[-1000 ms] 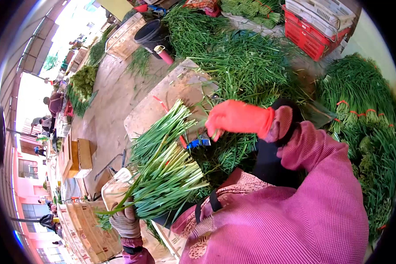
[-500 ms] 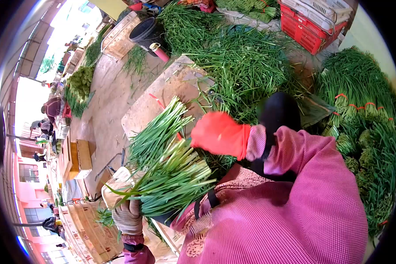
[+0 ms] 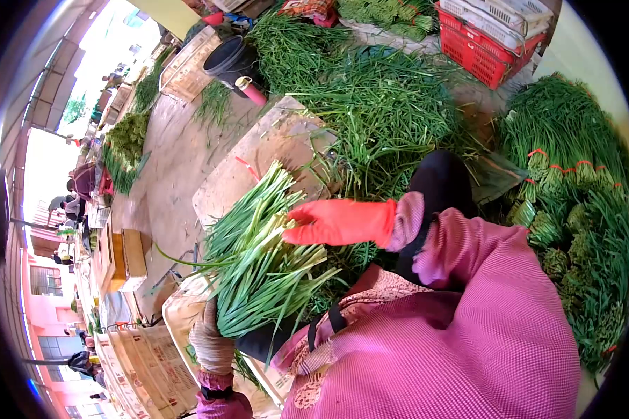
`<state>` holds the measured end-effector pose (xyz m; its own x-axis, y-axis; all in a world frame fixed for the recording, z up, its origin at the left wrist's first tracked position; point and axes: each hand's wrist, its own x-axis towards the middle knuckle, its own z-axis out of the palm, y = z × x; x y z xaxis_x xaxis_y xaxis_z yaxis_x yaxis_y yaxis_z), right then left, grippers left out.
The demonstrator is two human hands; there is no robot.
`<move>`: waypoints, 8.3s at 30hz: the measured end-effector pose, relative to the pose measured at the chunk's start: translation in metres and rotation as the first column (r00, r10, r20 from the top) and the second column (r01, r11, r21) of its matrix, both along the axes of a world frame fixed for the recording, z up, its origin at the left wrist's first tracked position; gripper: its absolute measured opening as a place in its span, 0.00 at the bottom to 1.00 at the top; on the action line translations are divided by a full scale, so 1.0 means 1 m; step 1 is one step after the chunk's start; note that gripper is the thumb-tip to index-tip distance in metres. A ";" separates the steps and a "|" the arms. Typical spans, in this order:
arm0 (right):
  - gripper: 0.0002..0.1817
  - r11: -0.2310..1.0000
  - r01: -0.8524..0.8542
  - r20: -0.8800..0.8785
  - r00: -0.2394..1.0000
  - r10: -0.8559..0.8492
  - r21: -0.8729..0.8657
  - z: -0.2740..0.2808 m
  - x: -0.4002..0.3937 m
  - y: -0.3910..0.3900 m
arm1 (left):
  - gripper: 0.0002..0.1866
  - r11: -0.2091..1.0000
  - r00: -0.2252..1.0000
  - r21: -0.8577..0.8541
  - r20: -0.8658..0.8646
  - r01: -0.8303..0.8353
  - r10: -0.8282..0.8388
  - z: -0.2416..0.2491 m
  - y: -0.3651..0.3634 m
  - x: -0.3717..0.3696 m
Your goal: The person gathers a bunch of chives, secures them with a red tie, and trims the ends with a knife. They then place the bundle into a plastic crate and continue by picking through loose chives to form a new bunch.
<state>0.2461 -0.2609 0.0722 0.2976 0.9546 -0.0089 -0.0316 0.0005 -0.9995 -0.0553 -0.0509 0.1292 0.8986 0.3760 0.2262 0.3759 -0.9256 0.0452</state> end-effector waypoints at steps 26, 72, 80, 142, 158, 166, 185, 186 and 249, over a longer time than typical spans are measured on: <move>0.21 0.815 0.578 -0.111 0.813 -0.572 0.029 -0.035 0.040 -0.003 | 0.38 0.897 0.990 -0.432 0.059 -0.094 0.132 -0.017 -0.006 -0.022; 0.21 0.995 0.088 0.610 0.786 -0.102 0.053 -0.087 -0.049 0.052 | 0.33 0.447 0.944 -0.834 -0.250 -0.323 0.216 -0.042 -0.035 -0.021; 0.12 0.600 0.762 0.485 0.439 -0.756 0.244 -0.066 0.009 0.044 | 0.28 0.889 0.880 -0.323 -0.239 0.326 -0.410 -0.055 -0.012 -0.022; 0.07 0.761 0.620 0.598 0.540 -0.592 0.193 -0.049 0.025 0.014 | 0.20 -0.800 0.951 -0.591 -0.296 -0.109 0.089 -0.094 -0.024 -0.084; 0.24 0.878 -0.399 -0.516 0.828 0.221 -0.264 -0.028 -0.079 0.017 | 0.21 -0.745 0.977 -0.661 -0.204 -0.087 0.067 -0.087 -0.029 -0.070; 0.15 0.964 0.259 -0.864 0.469 -0.182 -0.063 -0.055 0.014 -0.003 | 0.24 -0.792 0.990 -0.596 -0.126 -0.131 -0.069 -0.139 0.006 -0.110; 0.15 0.902 -0.265 -0.524 0.850 0.052 -0.341 -0.034 -0.062 0.037 | 0.22 -0.527 0.970 -0.815 -0.213 -0.242 -0.117 -0.106 -0.008 -0.081; 0.14 0.925 -0.289 -0.668 0.742 0.054 -0.246 -0.035 -0.061 0.034 | 0.19 -0.572 0.976 -0.791 -0.167 -0.217 -0.138 -0.112 -0.004 -0.084; 0.18 0.989 0.138 0.448 0.888 -0.100 -0.052 -0.024 0.021 0.024 | 0.35 -0.451 0.944 -0.835 -0.227 -0.316 -0.241 -0.090 -0.012 -0.052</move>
<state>0.2672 -0.2371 0.0482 0.4001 0.9133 0.0759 0.4099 -0.1042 -0.9061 -0.1074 -0.0630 0.0388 0.7512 -0.1916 -0.6316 0.6518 0.3655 0.6645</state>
